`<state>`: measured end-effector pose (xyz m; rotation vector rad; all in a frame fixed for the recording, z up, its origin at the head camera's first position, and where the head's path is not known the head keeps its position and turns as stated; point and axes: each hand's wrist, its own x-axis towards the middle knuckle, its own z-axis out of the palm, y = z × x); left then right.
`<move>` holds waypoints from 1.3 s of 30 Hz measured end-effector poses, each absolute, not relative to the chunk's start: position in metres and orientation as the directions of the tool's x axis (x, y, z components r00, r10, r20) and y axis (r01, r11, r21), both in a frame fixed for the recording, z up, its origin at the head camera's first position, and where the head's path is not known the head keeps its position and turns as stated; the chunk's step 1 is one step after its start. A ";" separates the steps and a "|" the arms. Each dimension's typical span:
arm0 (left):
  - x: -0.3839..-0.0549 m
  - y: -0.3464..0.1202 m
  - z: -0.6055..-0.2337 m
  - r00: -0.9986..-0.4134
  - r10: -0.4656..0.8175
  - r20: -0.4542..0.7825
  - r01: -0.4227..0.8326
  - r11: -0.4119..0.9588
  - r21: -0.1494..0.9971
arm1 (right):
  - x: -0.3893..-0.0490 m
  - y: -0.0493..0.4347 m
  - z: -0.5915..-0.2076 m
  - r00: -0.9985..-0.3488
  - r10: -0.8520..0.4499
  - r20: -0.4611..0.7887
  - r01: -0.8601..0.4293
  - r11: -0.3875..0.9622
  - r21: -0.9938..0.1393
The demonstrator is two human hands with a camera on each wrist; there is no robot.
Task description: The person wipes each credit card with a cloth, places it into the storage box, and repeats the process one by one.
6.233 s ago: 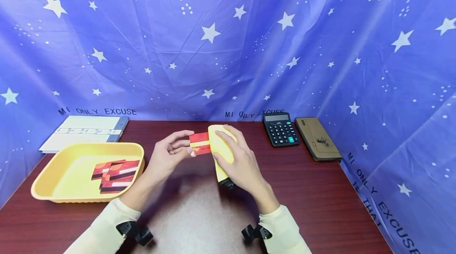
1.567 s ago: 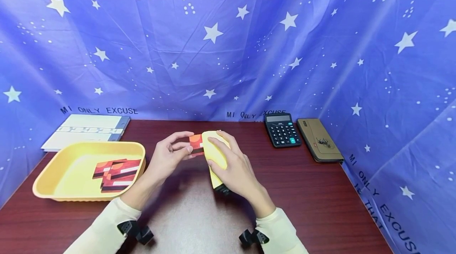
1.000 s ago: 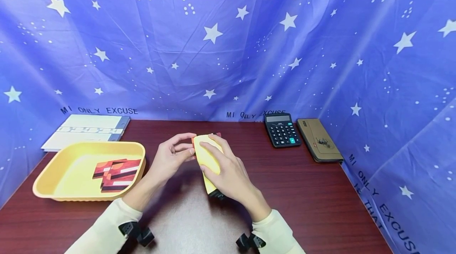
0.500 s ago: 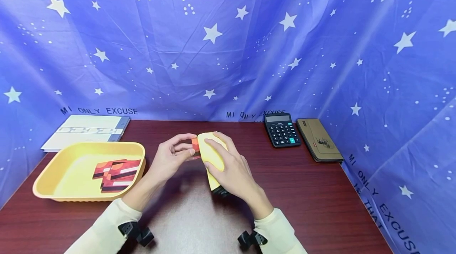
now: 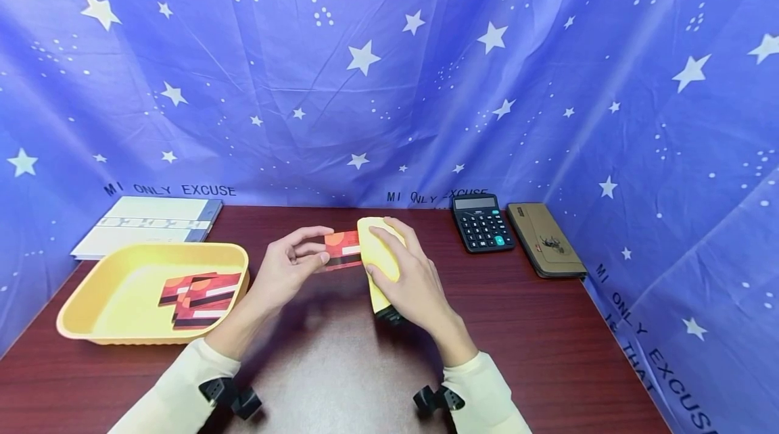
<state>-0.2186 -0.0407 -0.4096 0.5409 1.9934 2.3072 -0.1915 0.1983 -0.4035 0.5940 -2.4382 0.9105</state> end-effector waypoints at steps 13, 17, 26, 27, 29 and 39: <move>-0.221 -0.049 -0.404 -0.936 0.248 0.251 0.215 -0.165 0.963 | -0.196 0.209 -0.400 -0.795 -0.201 0.572 -0.528 0.694 -0.490; -0.222 -0.051 -0.401 -0.938 0.251 0.237 0.196 -0.177 0.964 | -0.197 0.211 -0.400 -0.804 -0.193 0.562 -0.515 0.698 -0.497; -0.222 -0.056 -0.395 -0.948 0.237 0.212 0.168 -0.193 0.967 | -0.197 0.214 -0.399 -0.815 -0.185 0.550 -0.503 0.697 -0.511; -0.221 -0.057 -0.394 -0.948 0.237 0.213 0.169 -0.194 0.966 | -0.197 0.214 -0.399 -0.815 -0.182 0.550 -0.502 0.696 -0.514; -0.222 -0.058 -0.393 -0.948 0.237 0.214 0.168 -0.199 0.965 | -0.197 0.215 -0.399 -0.817 -0.178 0.548 -0.498 0.696 -0.517; -0.219 -0.092 -0.383 -0.951 0.207 0.231 0.219 -0.077 0.973 | -0.199 0.214 -0.401 -0.814 -0.185 0.551 -0.503 0.698 -0.510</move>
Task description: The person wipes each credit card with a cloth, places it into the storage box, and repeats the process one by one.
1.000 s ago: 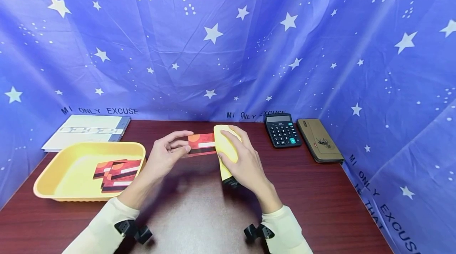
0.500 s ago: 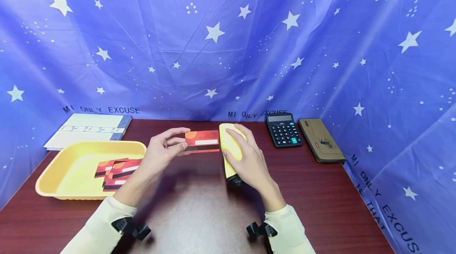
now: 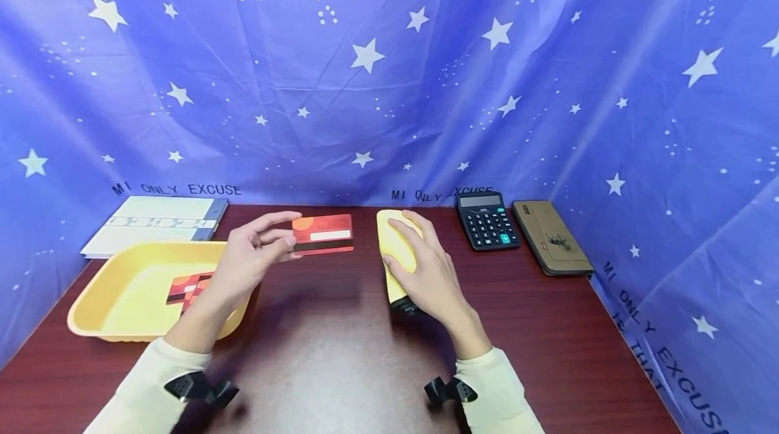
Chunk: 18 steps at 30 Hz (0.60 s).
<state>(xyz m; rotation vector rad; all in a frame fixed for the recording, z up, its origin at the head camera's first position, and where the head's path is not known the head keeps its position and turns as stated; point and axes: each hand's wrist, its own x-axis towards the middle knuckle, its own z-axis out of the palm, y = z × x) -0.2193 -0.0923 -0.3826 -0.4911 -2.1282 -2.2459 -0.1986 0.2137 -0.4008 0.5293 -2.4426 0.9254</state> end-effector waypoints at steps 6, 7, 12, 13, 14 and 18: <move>-0.219 -0.127 -0.380 -0.955 0.193 0.224 0.239 0.054 0.970 | -0.199 0.215 -0.401 -0.810 -0.192 0.553 -0.512 0.692 -0.509; -0.218 -0.133 -0.379 -0.956 0.191 0.223 0.240 0.072 0.968 | -0.199 0.215 -0.401 -0.811 -0.193 0.552 -0.512 0.692 -0.510; -0.215 -0.158 -0.375 -0.963 0.185 0.197 0.226 0.154 0.962 | -0.199 0.213 -0.401 -0.819 -0.189 0.542 -0.504 0.690 -0.519; -0.214 -0.163 -0.375 -0.964 0.182 0.194 0.225 0.166 0.960 | -0.199 0.213 -0.401 -0.820 -0.188 0.540 -0.501 0.691 -0.521; -0.213 -0.168 -0.375 -0.966 0.175 0.188 0.220 0.182 0.958 | -0.199 0.213 -0.401 -0.822 -0.187 0.539 -0.500 0.691 -0.522; -0.211 -0.189 -0.375 -0.973 0.149 0.177 0.211 0.256 0.943 | -0.198 0.213 -0.401 -0.822 -0.186 0.538 -0.498 0.693 -0.522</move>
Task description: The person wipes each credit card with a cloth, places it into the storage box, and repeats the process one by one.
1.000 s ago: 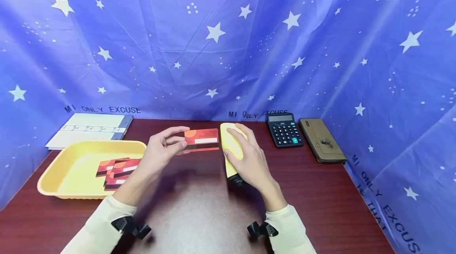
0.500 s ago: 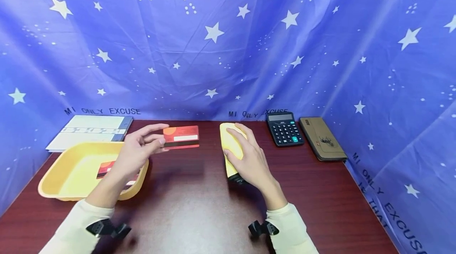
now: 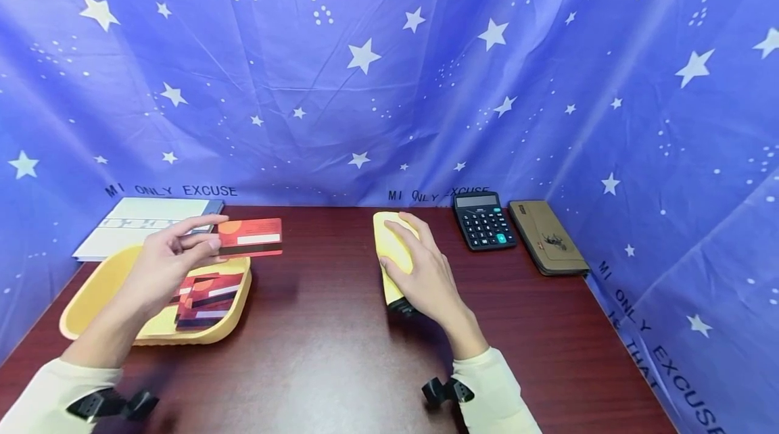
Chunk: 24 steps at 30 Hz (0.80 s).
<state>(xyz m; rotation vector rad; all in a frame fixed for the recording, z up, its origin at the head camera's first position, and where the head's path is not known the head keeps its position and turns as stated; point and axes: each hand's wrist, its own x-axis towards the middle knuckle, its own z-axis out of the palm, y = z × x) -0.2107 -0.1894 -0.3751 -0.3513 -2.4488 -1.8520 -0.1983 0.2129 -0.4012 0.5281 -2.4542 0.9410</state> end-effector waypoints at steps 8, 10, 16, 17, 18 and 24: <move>-0.210 -0.230 -0.381 -0.976 0.167 0.137 0.161 0.143 0.977 | -0.199 0.215 -0.401 -0.817 -0.188 0.546 -0.503 0.694 -0.515; -0.209 -0.240 -0.386 -0.973 0.184 0.141 0.161 0.101 0.982 | -0.199 0.215 -0.401 -0.819 -0.186 0.543 -0.501 0.695 -0.516; -0.206 -0.264 -0.401 -0.965 0.226 0.132 0.152 0.072 0.986 | -0.198 0.214 -0.402 -0.819 -0.184 0.543 -0.500 0.693 -0.520; -0.206 -0.268 -0.404 -0.966 0.229 0.122 0.143 0.078 0.987 | -0.198 0.214 -0.402 -0.819 -0.183 0.544 -0.501 0.692 -0.521; -0.205 -0.271 -0.406 -0.966 0.233 0.109 0.132 0.086 0.987 | -0.198 0.214 -0.402 -0.819 -0.183 0.544 -0.501 0.691 -0.521; -0.206 -0.288 -0.415 -0.967 0.250 0.059 0.076 0.060 0.995 | -0.198 0.215 -0.403 -0.818 -0.187 0.545 -0.504 0.689 -0.521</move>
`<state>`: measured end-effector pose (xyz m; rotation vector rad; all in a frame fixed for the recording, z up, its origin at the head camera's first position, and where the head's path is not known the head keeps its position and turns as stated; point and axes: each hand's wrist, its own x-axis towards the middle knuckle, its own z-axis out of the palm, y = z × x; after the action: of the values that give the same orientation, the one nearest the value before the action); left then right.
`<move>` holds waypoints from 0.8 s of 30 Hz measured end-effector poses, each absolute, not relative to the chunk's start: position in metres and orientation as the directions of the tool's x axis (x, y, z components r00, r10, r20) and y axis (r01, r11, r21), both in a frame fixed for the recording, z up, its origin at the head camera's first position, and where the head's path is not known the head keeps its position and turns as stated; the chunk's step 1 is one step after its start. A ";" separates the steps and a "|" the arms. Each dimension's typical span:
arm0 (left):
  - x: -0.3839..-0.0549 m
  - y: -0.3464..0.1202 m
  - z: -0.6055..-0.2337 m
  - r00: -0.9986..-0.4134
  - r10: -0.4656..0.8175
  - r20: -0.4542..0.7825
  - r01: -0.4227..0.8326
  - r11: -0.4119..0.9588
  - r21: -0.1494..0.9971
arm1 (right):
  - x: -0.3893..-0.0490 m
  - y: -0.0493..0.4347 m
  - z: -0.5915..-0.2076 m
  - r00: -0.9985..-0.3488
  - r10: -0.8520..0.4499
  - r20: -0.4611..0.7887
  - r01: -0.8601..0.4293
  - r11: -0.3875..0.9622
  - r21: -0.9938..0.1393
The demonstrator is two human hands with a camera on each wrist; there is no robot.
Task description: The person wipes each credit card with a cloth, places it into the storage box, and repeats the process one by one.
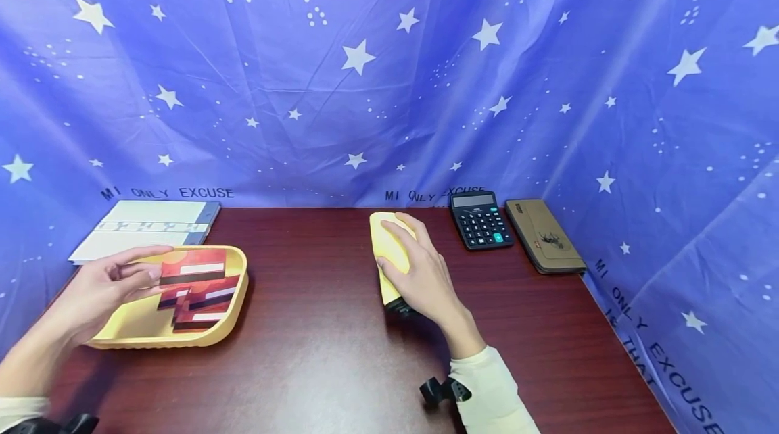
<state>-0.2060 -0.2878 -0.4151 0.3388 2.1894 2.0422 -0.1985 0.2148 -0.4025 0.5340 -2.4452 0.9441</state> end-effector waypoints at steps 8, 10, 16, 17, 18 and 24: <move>-0.210 -0.299 -0.422 -0.961 0.277 0.016 0.044 0.094 0.995 | -0.199 0.216 -0.403 -0.817 -0.185 0.546 -0.502 0.693 -0.517; -0.212 -0.300 -0.424 -0.962 0.273 -0.010 0.024 0.118 0.993 | -0.199 0.216 -0.403 -0.820 -0.185 0.542 -0.499 0.694 -0.518; -0.216 -0.301 -0.428 -0.969 0.239 -0.065 -0.007 0.234 0.972 | -0.199 0.216 -0.404 -0.824 -0.183 0.536 -0.494 0.695 -0.522; -0.216 -0.301 -0.429 -0.970 0.233 -0.067 -0.007 0.250 0.968 | -0.199 0.216 -0.404 -0.824 -0.181 0.536 -0.493 0.695 -0.523; -0.217 -0.301 -0.429 -0.971 0.228 -0.069 -0.006 0.265 0.964 | -0.199 0.216 -0.404 -0.824 -0.181 0.537 -0.494 0.695 -0.522; -0.216 -0.301 -0.430 -0.977 0.198 -0.076 0.006 0.387 0.922 | -0.199 0.216 -0.404 -0.817 -0.185 0.546 -0.501 0.696 -0.513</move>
<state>-0.2162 -0.3011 -0.4304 0.1838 2.4671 1.6383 -0.1991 0.2162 -0.4037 0.5290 -2.4466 0.9299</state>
